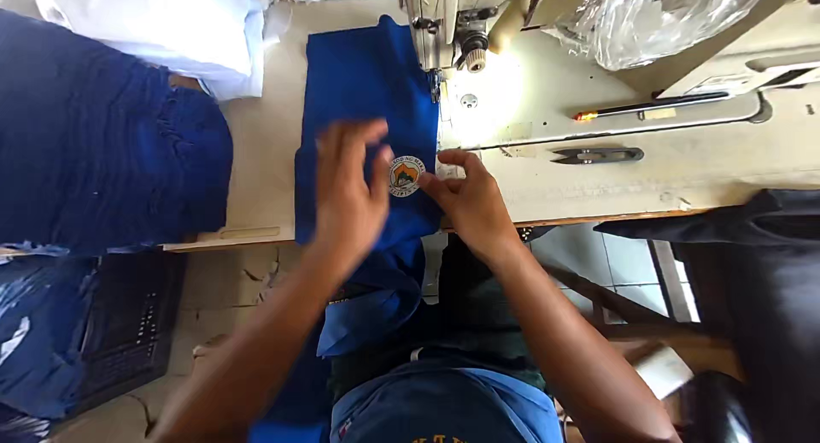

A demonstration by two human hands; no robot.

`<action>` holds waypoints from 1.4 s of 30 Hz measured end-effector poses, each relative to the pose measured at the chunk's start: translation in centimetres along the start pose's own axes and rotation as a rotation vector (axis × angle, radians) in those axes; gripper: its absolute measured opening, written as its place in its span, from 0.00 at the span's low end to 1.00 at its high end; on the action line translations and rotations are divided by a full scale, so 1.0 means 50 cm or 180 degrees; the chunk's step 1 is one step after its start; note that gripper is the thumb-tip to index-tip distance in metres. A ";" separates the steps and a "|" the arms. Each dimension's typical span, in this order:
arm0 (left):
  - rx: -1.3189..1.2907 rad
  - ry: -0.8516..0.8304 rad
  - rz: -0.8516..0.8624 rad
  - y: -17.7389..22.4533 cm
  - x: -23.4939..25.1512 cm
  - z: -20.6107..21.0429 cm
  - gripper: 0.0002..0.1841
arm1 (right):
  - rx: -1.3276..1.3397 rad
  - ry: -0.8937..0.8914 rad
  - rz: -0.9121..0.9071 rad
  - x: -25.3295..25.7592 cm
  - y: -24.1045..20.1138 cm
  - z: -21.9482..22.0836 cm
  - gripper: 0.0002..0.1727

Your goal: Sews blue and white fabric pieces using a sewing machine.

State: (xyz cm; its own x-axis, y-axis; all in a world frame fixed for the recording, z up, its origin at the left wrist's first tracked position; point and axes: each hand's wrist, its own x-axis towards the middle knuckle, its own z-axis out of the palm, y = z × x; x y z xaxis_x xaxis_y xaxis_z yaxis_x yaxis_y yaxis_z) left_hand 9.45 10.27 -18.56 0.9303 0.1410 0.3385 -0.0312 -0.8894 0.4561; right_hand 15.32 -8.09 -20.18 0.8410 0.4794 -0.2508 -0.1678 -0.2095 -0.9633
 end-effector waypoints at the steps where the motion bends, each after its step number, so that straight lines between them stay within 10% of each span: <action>1: -0.0351 0.0000 -0.0205 0.046 -0.054 0.013 0.22 | 0.0309 -0.0135 0.0121 -0.017 0.004 -0.009 0.28; 7: -0.0777 0.0379 -0.0094 0.037 -0.138 0.111 0.28 | 0.1450 -0.0365 0.0613 -0.060 0.020 -0.016 0.18; 12: -0.0766 0.0478 -0.0114 0.031 -0.118 0.095 0.09 | 0.1216 -0.0340 0.0431 -0.067 0.020 -0.010 0.18; 24: -0.1361 0.0349 -0.0647 0.031 -0.107 0.073 0.12 | 0.0531 -0.0019 0.0157 -0.030 0.014 0.012 0.13; 42: -0.0245 0.0556 0.0206 0.069 -0.135 0.094 0.21 | -0.0339 0.0194 -0.0298 -0.018 0.010 -0.002 0.12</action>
State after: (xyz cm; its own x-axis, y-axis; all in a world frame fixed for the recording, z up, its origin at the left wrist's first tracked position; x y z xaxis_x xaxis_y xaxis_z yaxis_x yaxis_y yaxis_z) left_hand 4.79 4.21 -23.14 0.8481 0.1639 0.5038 -0.1230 -0.8640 0.4882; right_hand 14.55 -8.72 -20.42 0.8807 0.4491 -0.1509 -0.0344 -0.2570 -0.9658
